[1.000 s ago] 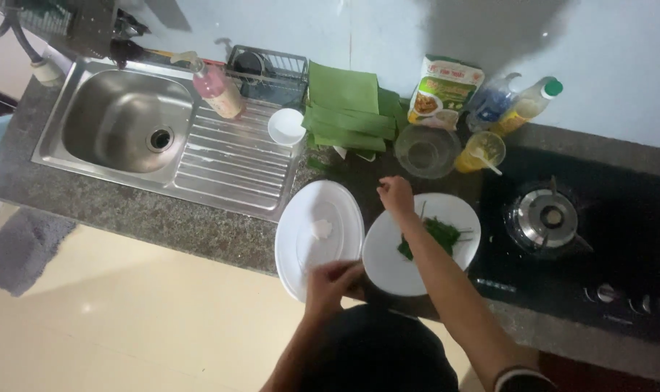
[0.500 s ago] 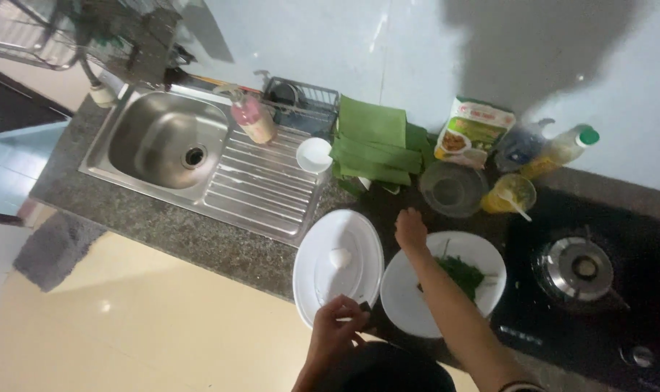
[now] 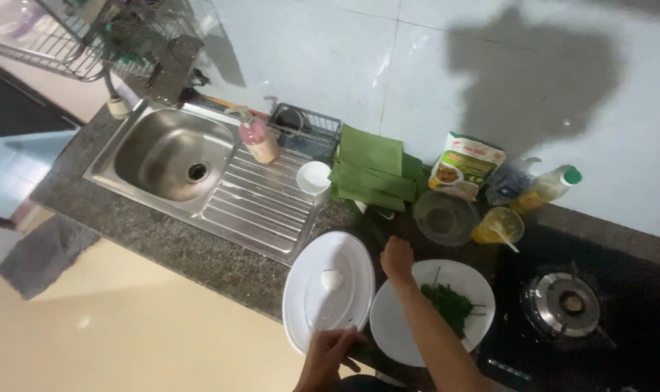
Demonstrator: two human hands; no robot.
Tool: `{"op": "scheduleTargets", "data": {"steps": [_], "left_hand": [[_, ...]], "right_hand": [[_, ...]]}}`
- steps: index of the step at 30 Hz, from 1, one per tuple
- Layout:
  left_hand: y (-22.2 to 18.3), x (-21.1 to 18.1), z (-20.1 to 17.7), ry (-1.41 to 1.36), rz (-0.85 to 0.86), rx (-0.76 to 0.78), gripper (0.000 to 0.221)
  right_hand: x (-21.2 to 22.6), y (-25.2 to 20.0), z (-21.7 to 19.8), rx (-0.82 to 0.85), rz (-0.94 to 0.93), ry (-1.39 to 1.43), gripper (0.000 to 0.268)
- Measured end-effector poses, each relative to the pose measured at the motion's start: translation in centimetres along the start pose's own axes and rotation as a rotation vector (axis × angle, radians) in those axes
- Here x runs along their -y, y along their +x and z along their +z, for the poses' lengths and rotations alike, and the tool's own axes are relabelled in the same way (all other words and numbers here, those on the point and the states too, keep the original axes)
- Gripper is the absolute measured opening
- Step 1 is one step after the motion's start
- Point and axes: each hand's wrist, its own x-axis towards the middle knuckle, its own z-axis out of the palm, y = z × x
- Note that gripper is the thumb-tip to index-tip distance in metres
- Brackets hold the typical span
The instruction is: Assembling small dumplings by placing dough or paste onto leaf segments on a kitchen counter.
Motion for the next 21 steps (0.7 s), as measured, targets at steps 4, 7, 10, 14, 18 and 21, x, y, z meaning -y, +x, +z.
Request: {"op": "scheduleTargets", "data": {"steps": [4,7,10,14,18,21], "left_hand": [[3.0,2.6,-0.9,0.079,0.104,0.009,0.028],[3.7,2.3,-0.6,0.501,0.268,0.03,0.019],[2.7,0.9,0.6,0.587,0.423,-0.055,0.017],[0.7,-1.0,2.6,0.65,0.616,0.1,0.019],[-0.9,-2.1,3.8,0.657,0.715,0.212,0.017],[-0.5,-2.0,3.4,0.607,0.641,0.342,0.02]], "right_hand": [[1.3,-3.0,-7.2,0.318,0.264,0.545,0.043],[2.6,-8.1,-14.1,0.28,0.482,1.04,0.019],[3.5,-13.9,-20.4,0.303,0.666,1.484,0.031],[2.4,-18.8,-22.7,0.364,0.64,1.961,0.011],[6.1,-21.1,-31.4,0.082,1.079,1.903,0.037],[6.6,-22.4,-33.4,0.021,0.972,1.814,0.032]]}}
